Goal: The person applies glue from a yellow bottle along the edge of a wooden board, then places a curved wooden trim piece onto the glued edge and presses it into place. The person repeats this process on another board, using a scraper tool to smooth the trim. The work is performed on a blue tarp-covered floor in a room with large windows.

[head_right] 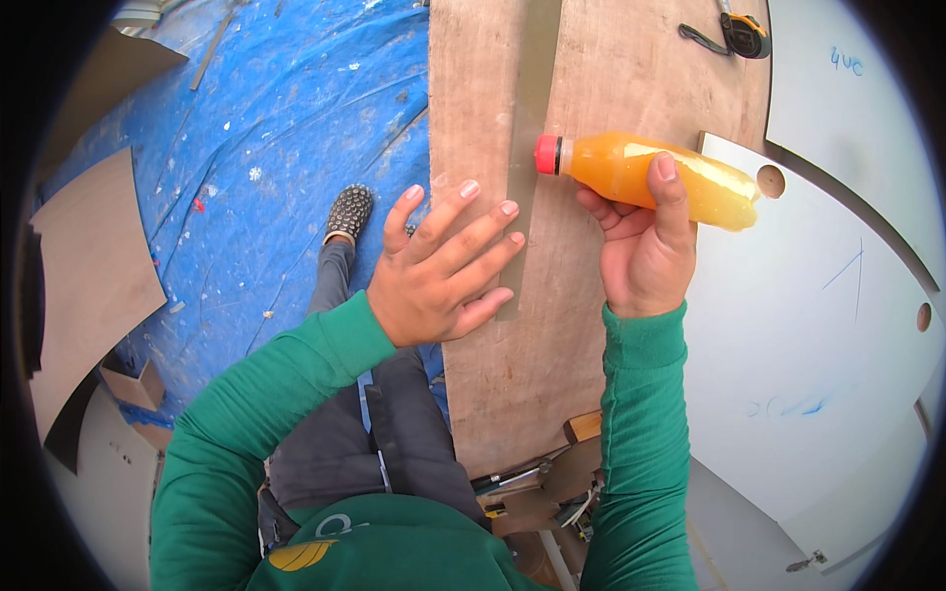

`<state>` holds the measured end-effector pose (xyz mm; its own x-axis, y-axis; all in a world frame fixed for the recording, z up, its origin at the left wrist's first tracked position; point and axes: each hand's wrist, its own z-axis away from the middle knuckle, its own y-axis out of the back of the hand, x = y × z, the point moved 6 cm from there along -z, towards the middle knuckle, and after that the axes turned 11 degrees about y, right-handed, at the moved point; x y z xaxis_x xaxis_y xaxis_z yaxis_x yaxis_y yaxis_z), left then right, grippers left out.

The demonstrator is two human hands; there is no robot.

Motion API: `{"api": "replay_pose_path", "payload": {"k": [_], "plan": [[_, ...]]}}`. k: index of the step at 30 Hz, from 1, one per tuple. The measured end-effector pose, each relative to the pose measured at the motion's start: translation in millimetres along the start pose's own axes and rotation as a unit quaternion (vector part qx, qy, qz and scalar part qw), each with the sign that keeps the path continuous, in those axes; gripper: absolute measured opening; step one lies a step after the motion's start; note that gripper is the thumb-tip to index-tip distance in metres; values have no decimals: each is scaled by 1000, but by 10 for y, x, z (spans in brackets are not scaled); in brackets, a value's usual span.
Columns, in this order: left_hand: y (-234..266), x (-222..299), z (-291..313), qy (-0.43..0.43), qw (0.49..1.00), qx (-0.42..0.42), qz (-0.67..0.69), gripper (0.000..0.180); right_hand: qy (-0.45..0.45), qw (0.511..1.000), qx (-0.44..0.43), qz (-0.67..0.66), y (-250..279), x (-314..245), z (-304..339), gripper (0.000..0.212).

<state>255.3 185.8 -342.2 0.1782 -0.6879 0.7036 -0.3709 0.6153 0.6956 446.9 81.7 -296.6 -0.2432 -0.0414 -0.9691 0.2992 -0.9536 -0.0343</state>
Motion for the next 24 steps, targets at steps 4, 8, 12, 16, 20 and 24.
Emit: {"api": "replay_pose_path", "payload": {"k": [4, 8, 12, 16, 20, 24], "plan": [[-2, -9, 7, 4, 1000, 2, -8, 58, 3, 1000, -2, 12, 14, 27, -9, 41], [-8, -6, 10, 0, 1000, 6, -19, 60, 23, 999, -21, 34, 7, 20, -5, 40], [-1, -10, 7, -2, 1000, 8, -16, 61, 99, 989, -52, 93, -114, -113, 100, 38], [6, -20, 15, -3, 1000, 15, -11, 64, 207, 949, -94, 217, -136, -215, 263, 40], [19, -40, 26, 13, 999, 31, 18, 66, 265, 906, -159, 290, -233, -272, 334, 49], [36, -37, 19, 12, 999, 43, 24, 65, 227, 912, -157, 302, -387, -292, 224, 56]]}}
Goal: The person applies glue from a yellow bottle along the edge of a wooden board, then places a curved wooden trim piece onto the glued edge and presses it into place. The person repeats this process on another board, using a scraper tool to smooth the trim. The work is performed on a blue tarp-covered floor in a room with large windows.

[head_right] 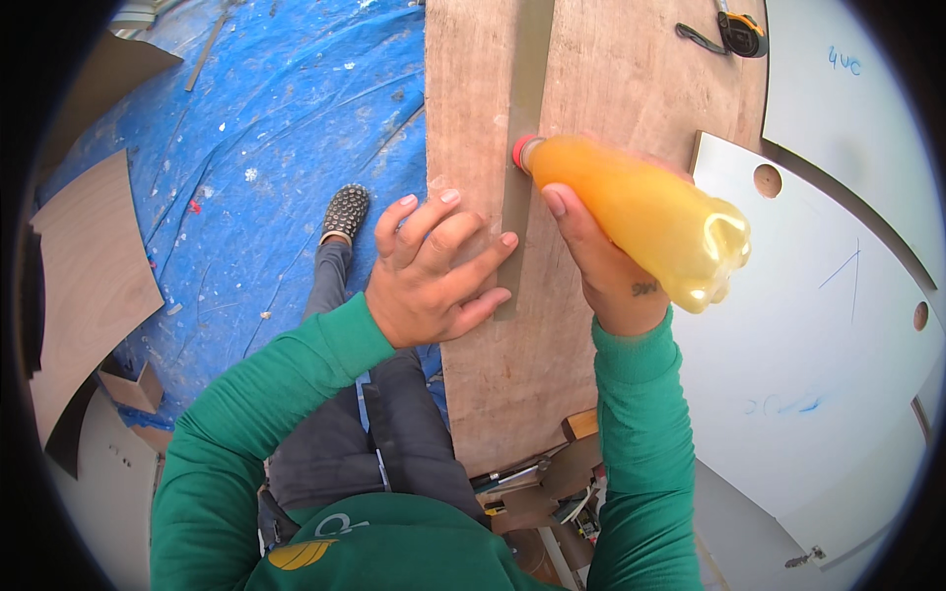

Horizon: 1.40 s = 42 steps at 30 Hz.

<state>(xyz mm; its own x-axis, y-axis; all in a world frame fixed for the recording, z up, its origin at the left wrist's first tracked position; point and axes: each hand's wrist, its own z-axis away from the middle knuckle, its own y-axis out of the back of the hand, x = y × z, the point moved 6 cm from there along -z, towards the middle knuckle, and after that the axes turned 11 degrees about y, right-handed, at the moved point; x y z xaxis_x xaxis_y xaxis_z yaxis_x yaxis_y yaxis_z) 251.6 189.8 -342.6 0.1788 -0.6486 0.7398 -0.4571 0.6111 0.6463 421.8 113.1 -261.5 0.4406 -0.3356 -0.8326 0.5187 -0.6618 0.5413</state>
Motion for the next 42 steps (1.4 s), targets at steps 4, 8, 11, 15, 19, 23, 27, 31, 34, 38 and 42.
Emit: {"api": "replay_pose_path", "payload": {"k": [4, 8, 11, 15, 19, 23, 27, 31, 34, 38, 42], "plan": [[3, -10, 14, 1, 1000, 7, -1, 65, 39, 999, -18, 33, -24, -55, -85, 57], [15, -11, 23, -4, 1000, 19, 5, 63, 130, 982, -70, 115, 5, -88, 3, 53], [11, -14, 28, -4, 1000, 24, 8, 60, 118, 991, -26, 62, -49, -121, -95, 45], [21, -22, 29, -2, 1000, 27, 11, 56, 82, 996, -22, 25, -102, -132, -318, 35], [3, -41, 44, 10, 999, 33, 27, 52, 156, 977, -79, 119, -78, -201, -185, 31], [7, -33, 40, 8, 999, 29, 26, 51, 115, 992, -20, 46, -106, -163, -180, 28], [16, -33, 31, 8, 999, 27, 21, 50, 197, 971, -61, 119, -194, -207, -501, 32], [12, -41, 38, 9, 999, 24, 23, 49, 209, 968, -81, 114, -190, -203, -542, 31], [-1, -47, 45, 12, 999, 32, 23, 48, 178, 974, -90, 112, -142, -205, -353, 31], [-8, -42, 52, 16, 999, 35, 27, 49, 182, 968, -97, 141, -162, -257, -288, 30], [-12, -42, 59, 15, 999, 27, 29, 50, 246, 958, -80, 126, -259, -305, -569, 24]]}}
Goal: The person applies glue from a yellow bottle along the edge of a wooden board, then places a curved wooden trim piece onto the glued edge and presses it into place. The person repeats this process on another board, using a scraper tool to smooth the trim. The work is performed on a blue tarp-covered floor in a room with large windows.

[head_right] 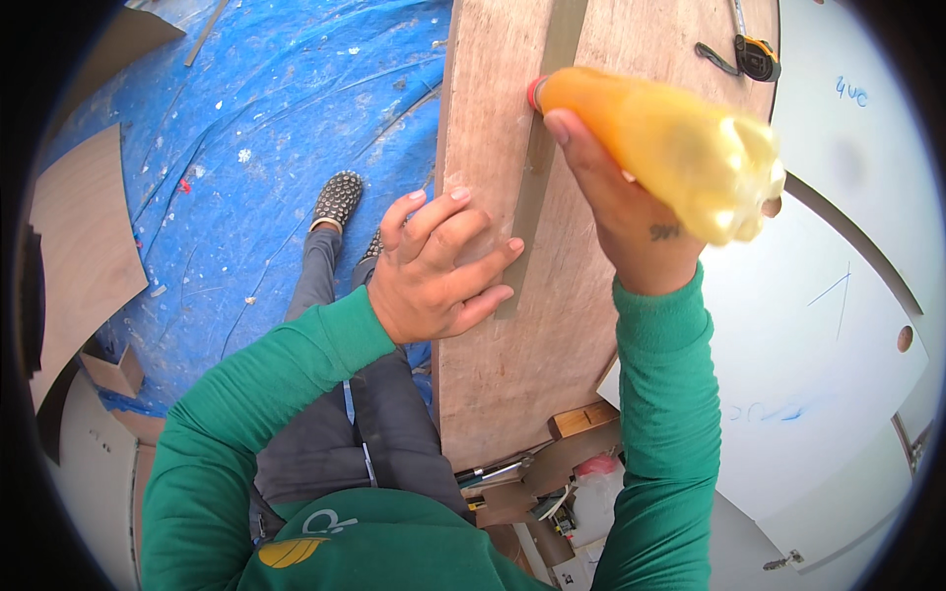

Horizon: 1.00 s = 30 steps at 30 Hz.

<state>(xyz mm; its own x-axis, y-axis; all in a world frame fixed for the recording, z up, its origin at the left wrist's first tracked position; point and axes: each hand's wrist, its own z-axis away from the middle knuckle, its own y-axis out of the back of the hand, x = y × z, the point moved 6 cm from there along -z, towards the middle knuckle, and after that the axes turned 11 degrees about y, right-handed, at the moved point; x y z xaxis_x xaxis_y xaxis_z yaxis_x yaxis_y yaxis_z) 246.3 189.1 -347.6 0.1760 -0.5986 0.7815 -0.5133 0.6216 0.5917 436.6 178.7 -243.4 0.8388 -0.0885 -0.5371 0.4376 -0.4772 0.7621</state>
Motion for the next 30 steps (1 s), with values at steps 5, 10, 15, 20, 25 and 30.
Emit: {"api": "replay_pose_path", "payload": {"k": [5, 10, 15, 20, 25, 30], "plan": [[8, -1, -4, 0, 1000, -3, -4, 51, -31, 999, 25, -19, -6, 124, -189, 21], [5, -2, -4, 2, 1000, 4, -4, 51, -112, 993, 4, -27, 33, -57, 221, 30], [11, 7, -13, 2, 1000, 7, 2, 50, -137, 988, -71, 18, 130, -177, 765, 43], [4, -8, 8, 3, 1000, 7, 25, 51, -184, 980, 0, -70, 159, -50, 715, 43], [18, 8, -9, 0, 1000, -1, 4, 49, -98, 994, 24, -31, 99, 99, 145, 24], [14, 4, -1, -3, 1000, 0, 2, 51, -52, 996, 50, -55, 79, 292, -181, 25]]}}
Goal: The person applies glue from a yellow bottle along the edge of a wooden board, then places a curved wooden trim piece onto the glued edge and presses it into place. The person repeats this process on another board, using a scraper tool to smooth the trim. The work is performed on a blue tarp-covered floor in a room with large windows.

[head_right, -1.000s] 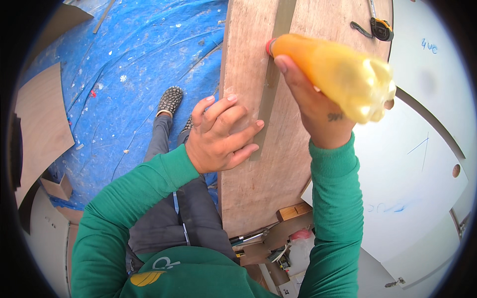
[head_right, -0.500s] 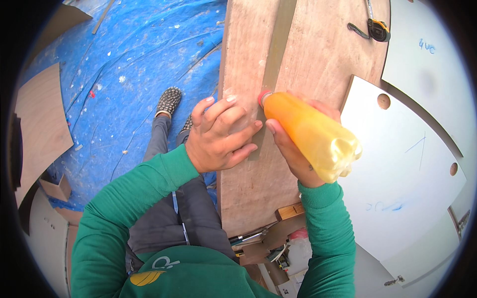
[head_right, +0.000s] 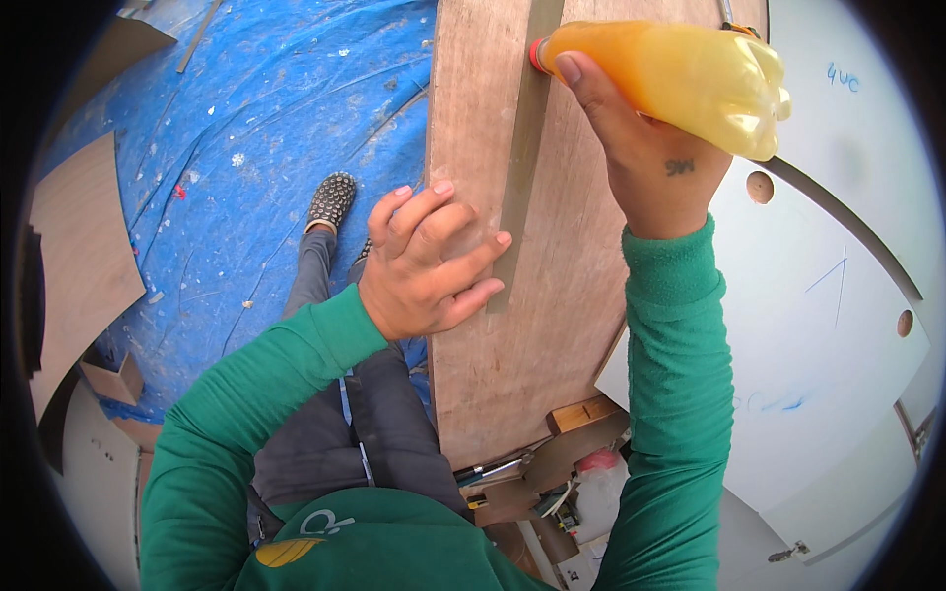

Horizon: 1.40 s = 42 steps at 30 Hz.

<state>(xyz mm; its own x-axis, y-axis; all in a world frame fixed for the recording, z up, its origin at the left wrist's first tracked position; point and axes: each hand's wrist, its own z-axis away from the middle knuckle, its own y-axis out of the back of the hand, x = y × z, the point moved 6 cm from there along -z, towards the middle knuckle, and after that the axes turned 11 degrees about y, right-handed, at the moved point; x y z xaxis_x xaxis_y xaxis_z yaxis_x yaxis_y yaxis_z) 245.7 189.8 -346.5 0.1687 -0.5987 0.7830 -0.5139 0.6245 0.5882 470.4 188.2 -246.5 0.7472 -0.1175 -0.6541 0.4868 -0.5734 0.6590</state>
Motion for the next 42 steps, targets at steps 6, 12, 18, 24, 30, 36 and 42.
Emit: {"api": "replay_pose_path", "payload": {"k": [6, 12, 18, 24, 30, 36, 42], "plan": [[26, 1, -12, 0, 1000, 5, -4, 52, -107, 994, -31, -11, 127, -153, 528, 29], [37, 11, -14, 2, 1000, 13, -10, 53, -120, 993, -10, -8, 139, -258, 790, 46], [38, 27, 17, 4, 1000, 22, -18, 46, -114, 992, -46, 30, 75, -218, 611, 34], [33, 102, 100, -16, 999, 37, -28, 39, -85, 992, -87, 38, 140, -426, 1251, 48], [21, 220, 396, 16, 1000, -3, -9, 35, -107, 994, -24, 7, 144, -276, 1038, 54], [24, 227, 452, 32, 999, -6, -16, 37, -129, 991, -31, 11, 159, -417, 1381, 52], [13, 229, 465, 32, 999, -7, -12, 38, -72, 989, -102, 82, 198, -423, 1349, 55]]}}
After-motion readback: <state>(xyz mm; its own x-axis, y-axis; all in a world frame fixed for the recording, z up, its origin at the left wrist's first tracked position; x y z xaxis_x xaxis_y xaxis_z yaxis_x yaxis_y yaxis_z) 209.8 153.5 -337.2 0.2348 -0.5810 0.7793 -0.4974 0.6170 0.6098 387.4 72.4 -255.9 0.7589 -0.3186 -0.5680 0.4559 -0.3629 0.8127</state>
